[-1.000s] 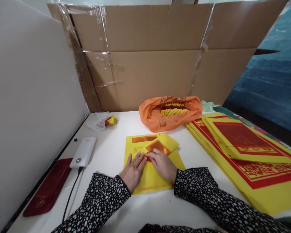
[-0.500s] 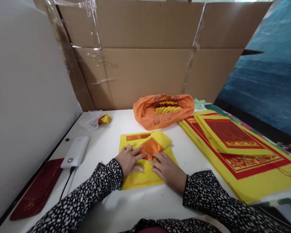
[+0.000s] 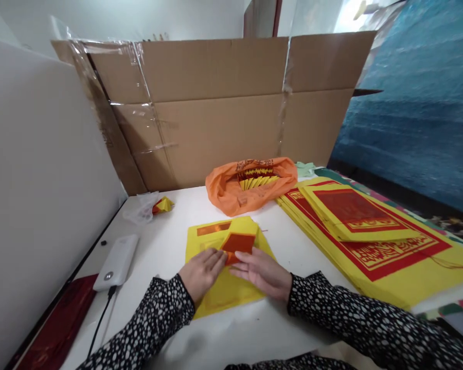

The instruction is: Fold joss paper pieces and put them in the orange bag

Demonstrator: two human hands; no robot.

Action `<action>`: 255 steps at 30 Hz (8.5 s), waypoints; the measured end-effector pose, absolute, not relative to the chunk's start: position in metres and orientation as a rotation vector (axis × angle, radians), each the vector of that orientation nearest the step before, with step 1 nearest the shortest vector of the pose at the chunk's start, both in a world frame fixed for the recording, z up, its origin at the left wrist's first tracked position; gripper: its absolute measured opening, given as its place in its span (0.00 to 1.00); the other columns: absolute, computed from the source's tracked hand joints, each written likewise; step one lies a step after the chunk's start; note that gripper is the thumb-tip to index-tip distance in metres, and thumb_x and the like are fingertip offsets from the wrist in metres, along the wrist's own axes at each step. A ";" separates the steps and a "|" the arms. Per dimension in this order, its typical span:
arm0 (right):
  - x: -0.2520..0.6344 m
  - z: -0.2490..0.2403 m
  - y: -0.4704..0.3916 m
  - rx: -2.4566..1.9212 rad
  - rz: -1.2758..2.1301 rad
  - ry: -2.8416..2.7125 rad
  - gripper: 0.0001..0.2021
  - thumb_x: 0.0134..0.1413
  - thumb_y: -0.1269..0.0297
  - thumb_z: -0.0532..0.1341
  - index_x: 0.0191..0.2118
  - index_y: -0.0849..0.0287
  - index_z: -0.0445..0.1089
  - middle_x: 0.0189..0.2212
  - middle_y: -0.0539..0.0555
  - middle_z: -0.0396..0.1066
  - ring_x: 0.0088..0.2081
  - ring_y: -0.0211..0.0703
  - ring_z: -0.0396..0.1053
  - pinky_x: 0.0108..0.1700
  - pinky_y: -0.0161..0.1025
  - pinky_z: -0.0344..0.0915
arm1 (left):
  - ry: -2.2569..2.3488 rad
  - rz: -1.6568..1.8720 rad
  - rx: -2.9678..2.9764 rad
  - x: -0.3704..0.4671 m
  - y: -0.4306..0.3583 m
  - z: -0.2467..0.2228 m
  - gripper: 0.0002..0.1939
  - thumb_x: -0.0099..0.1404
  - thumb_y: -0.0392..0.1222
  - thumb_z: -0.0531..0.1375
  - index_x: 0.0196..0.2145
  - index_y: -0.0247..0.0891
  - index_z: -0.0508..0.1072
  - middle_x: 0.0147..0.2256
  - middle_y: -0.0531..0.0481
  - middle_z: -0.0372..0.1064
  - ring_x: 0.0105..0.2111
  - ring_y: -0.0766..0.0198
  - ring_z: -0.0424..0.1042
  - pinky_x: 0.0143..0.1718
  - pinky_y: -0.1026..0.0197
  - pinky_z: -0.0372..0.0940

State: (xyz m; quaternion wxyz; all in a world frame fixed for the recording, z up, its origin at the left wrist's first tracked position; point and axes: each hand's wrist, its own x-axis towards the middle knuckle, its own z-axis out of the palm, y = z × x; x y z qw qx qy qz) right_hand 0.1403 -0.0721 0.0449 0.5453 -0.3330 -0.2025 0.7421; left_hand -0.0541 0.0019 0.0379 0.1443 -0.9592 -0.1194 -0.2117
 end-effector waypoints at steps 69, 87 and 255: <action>0.137 0.007 -0.046 -1.397 0.628 -1.941 0.14 0.59 0.75 0.54 0.47 0.55 0.70 0.34 0.52 0.74 0.34 0.43 0.70 0.39 0.39 0.64 | -0.786 -0.462 -2.987 -0.062 -0.021 -0.005 0.25 0.65 0.28 0.50 0.60 0.30 0.63 0.58 0.37 0.65 0.61 0.52 0.61 0.59 0.45 0.63; 0.139 0.005 -0.044 -1.396 0.590 -1.968 0.16 0.62 0.74 0.53 0.49 0.55 0.72 0.42 0.55 0.75 0.44 0.45 0.72 0.48 0.43 0.66 | -0.857 -0.575 -2.978 -0.058 -0.019 -0.015 0.26 0.67 0.29 0.50 0.62 0.32 0.60 0.58 0.35 0.64 0.62 0.49 0.59 0.59 0.37 0.59; 0.160 -0.003 -0.081 -1.184 0.040 -2.366 0.21 0.64 0.66 0.56 0.61 0.64 0.62 0.58 0.62 0.65 0.61 0.52 0.58 0.59 0.51 0.60 | -1.740 -1.503 -3.392 -0.033 0.021 0.004 0.16 0.55 0.50 0.66 0.24 0.37 0.68 0.52 0.35 0.68 0.50 0.50 0.73 0.54 0.46 0.66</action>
